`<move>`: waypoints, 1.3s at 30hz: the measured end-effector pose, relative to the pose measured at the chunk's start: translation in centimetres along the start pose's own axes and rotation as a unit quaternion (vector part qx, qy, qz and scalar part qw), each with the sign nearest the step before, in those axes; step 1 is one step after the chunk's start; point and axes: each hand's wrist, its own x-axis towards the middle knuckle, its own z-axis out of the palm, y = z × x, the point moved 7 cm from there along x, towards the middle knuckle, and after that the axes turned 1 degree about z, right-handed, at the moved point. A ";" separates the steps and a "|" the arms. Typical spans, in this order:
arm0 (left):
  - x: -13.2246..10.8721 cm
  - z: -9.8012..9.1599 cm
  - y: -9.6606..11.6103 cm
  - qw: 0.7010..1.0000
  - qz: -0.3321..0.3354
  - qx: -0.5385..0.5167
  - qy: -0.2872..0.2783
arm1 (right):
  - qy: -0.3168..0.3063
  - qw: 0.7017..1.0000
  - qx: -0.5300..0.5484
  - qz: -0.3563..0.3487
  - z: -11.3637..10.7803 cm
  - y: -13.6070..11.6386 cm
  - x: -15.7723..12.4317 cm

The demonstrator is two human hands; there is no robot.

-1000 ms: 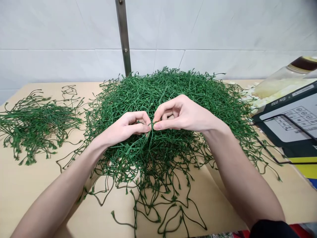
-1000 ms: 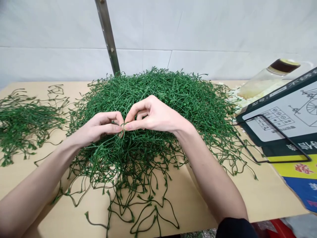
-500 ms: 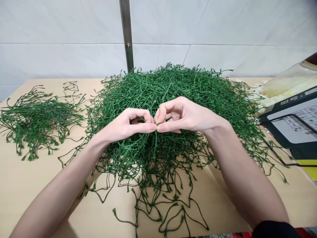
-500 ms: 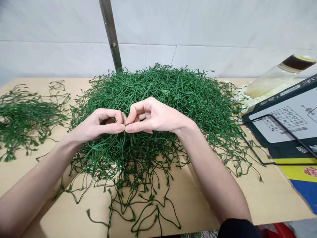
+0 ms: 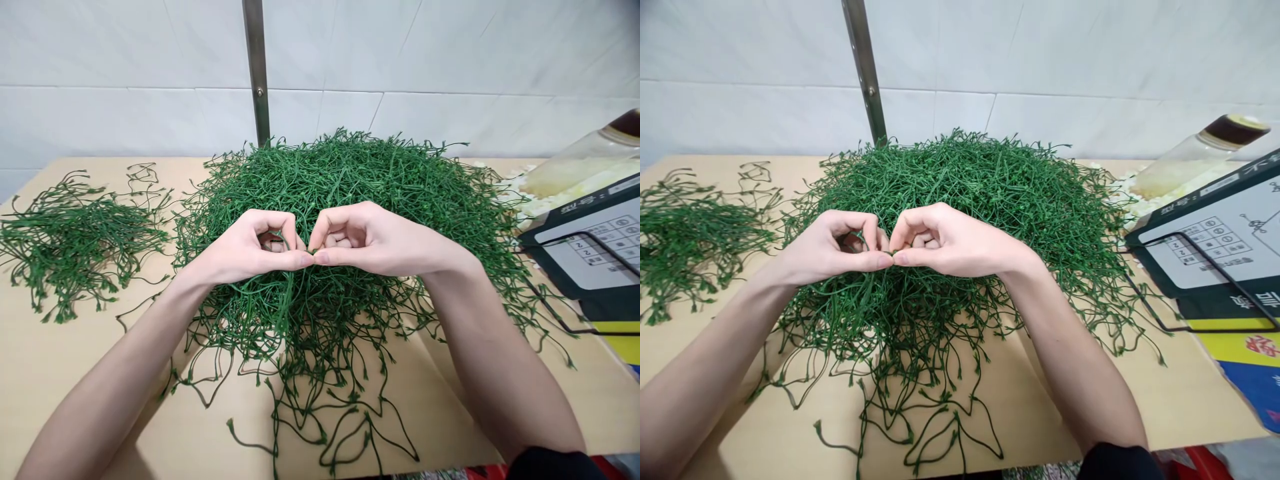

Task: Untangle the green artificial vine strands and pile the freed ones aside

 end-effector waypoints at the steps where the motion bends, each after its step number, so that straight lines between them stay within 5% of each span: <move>1: 0.0 0.0 -0.1 1.000 -0.005 0.002 0.001 | 0.000 1.000 -0.006 0.003 0.0 0.0 0.0; 6: -0.1 0.0 -0.7 0.999 -0.045 0.009 -0.013 | -0.004 0.996 -0.076 0.057 0.6 0.5 -0.1; 11: -0.4 0.5 -0.3 0.985 -0.046 0.148 -0.076 | 0.040 0.985 -0.164 0.045 0.9 -0.1 -0.2; 17: -1.0 1.4 0.3 0.971 -0.011 0.166 -0.172 | 0.007 0.999 0.009 0.032 1.7 0.0 0.0; 22: -0.5 1.3 1.5 0.984 0.073 0.093 -0.135 | 0.054 0.985 0.167 -0.006 1.9 0.3 0.6; 29: 0.0 0.0 0.4 0.996 0.072 0.042 -0.015 | 0.197 0.949 0.235 -0.068 0.5 0.8 1.0; 33: -0.3 -0.5 0.5 0.996 0.046 0.076 0.007 | 0.277 0.952 0.102 -0.075 -2.3 0.8 -0.1; 37: -0.2 -0.8 0.6 0.998 0.015 0.042 0.044 | 0.418 0.894 -0.148 -0.064 -5.1 -0.4 -2.2; 39: -0.1 -1.0 0.3 0.998 0.009 -0.005 0.062 | 0.428 0.879 -0.202 -0.059 -5.2 -1.1 -2.7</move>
